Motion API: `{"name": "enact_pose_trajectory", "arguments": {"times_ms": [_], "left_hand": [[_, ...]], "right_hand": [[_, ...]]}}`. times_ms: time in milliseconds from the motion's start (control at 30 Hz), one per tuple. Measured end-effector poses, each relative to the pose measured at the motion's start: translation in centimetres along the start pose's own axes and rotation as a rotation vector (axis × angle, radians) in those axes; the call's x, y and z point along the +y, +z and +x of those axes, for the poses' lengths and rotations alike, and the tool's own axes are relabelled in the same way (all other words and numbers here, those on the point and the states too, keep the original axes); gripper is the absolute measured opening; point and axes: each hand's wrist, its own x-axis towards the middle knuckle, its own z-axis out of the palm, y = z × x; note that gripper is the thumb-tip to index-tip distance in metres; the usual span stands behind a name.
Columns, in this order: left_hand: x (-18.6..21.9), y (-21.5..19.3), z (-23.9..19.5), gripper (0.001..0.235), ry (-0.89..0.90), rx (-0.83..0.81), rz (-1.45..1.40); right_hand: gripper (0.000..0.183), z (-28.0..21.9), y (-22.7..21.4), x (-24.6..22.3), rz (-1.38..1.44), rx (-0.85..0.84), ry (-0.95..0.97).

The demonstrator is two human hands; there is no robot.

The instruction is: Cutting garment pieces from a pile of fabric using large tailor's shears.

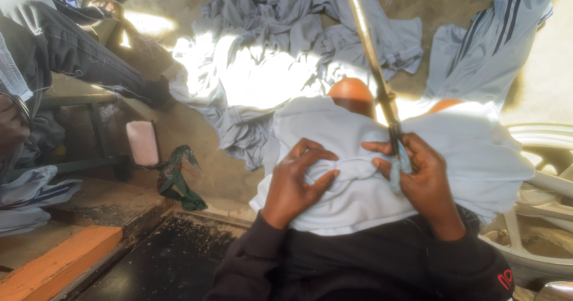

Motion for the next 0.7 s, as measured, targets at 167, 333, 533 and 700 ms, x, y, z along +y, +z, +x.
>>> {"name": "enact_pose_trajectory", "arguments": {"times_ms": [167, 333, 533, 700], "left_hand": [[0.0, -0.1, 0.3, 0.017, 0.198, 0.083, 0.209], [0.1, 0.2, 0.3, 0.02, 0.265, 0.112, 0.314], [-0.9, 0.6, 0.4, 0.014, 0.211, 0.113, 0.262], [-1.4, 0.8, -0.1, 0.021, 0.119, 0.137, 0.295]], "right_hand": [[0.024, -1.7, -1.1, -1.0, -0.053, 0.01, -0.018], [0.024, -4.4, -2.6, -0.4, -0.155, 0.0, -0.049], [0.022, -7.6, -4.2, 1.6, -0.087, -0.072, -0.015], [0.042, -11.7, -8.9, 8.5, 0.57, -0.475, 0.312]]}}
